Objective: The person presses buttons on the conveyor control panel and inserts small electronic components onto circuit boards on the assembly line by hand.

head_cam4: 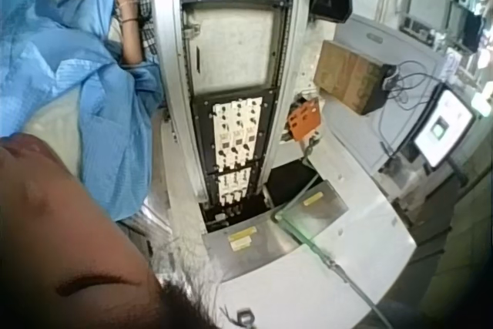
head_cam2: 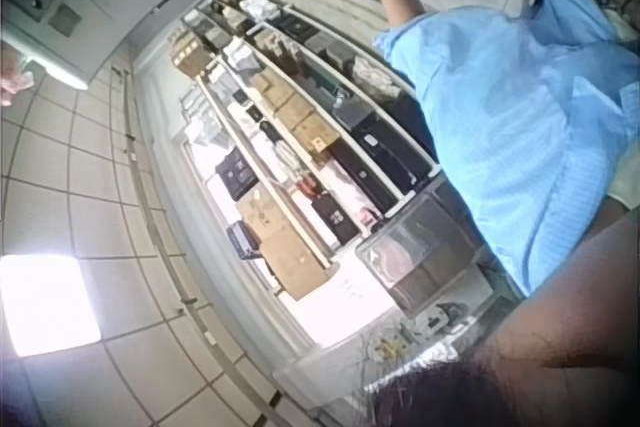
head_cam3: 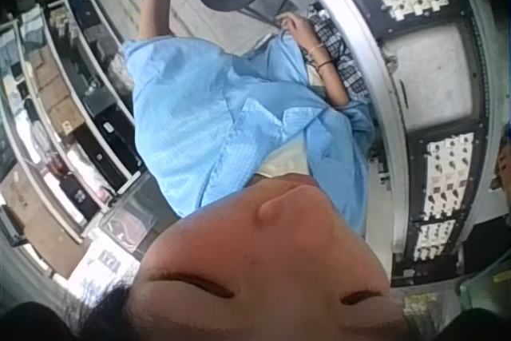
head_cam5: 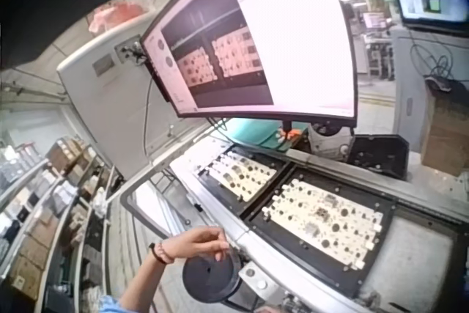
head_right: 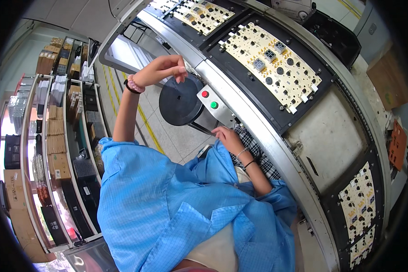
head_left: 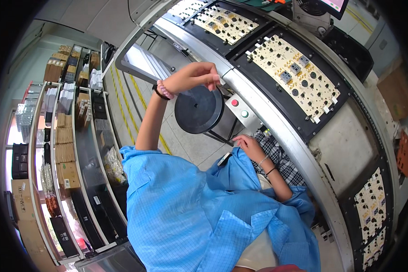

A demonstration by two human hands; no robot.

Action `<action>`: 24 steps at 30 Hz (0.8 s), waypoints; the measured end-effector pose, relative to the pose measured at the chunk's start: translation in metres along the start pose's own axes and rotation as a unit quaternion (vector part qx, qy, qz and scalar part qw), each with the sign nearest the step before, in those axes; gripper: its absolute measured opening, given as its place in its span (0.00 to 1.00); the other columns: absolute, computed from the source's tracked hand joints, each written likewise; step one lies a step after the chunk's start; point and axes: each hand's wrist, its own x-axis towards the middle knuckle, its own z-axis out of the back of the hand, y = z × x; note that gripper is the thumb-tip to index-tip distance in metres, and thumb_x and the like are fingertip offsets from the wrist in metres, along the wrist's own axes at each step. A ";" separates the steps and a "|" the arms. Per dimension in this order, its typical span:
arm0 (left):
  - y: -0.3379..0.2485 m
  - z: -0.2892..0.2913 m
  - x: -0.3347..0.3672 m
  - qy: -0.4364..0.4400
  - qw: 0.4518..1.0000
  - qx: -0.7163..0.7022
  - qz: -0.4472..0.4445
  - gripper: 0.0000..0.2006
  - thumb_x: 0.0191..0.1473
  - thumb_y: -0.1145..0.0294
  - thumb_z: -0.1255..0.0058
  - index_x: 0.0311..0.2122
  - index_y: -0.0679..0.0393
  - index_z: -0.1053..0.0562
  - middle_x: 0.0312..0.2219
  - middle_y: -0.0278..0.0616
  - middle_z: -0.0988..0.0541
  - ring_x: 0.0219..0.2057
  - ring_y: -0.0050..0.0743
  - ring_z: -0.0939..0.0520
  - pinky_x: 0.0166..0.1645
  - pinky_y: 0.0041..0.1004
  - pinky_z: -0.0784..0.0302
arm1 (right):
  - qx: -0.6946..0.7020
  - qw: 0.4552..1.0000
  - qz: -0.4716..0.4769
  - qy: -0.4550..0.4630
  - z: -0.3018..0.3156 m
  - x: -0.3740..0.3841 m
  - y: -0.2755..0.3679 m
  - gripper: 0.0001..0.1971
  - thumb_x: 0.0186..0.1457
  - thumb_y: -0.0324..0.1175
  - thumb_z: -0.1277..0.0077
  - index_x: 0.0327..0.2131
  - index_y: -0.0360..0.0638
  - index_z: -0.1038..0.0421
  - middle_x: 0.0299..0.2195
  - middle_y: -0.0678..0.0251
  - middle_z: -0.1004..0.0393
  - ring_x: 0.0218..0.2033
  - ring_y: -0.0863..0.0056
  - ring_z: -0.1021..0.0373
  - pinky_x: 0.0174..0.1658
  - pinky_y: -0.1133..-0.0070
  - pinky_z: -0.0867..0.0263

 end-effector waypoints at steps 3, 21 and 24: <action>0.001 -0.007 0.003 -0.049 0.999 -0.002 -0.021 0.11 0.64 0.64 0.51 0.38 0.62 0.26 0.28 0.32 0.21 0.32 0.13 0.21 0.39 0.19 0.25 | -0.007 1.000 0.004 0.002 -0.001 0.003 -0.001 0.12 0.58 0.22 0.60 0.40 0.39 0.26 0.28 0.61 0.25 0.30 0.68 0.26 0.37 0.76 0.30; -0.060 -0.105 0.031 0.055 0.955 -0.214 -0.197 0.05 0.63 0.74 0.54 0.38 0.66 0.30 0.28 0.40 0.23 0.28 0.20 0.20 0.34 0.20 0.24 | 0.002 1.000 -0.009 -0.007 -0.002 0.014 -0.004 0.12 0.59 0.24 0.60 0.41 0.40 0.26 0.29 0.60 0.24 0.32 0.66 0.25 0.40 0.72 0.30; -0.059 -0.106 0.031 0.063 0.947 -0.230 -0.215 0.05 0.63 0.75 0.54 0.40 0.66 0.31 0.29 0.41 0.23 0.28 0.21 0.20 0.33 0.20 0.24 | -0.007 1.000 -0.022 0.005 -0.001 0.015 -0.004 0.12 0.59 0.24 0.60 0.42 0.39 0.26 0.29 0.60 0.24 0.32 0.65 0.25 0.40 0.73 0.30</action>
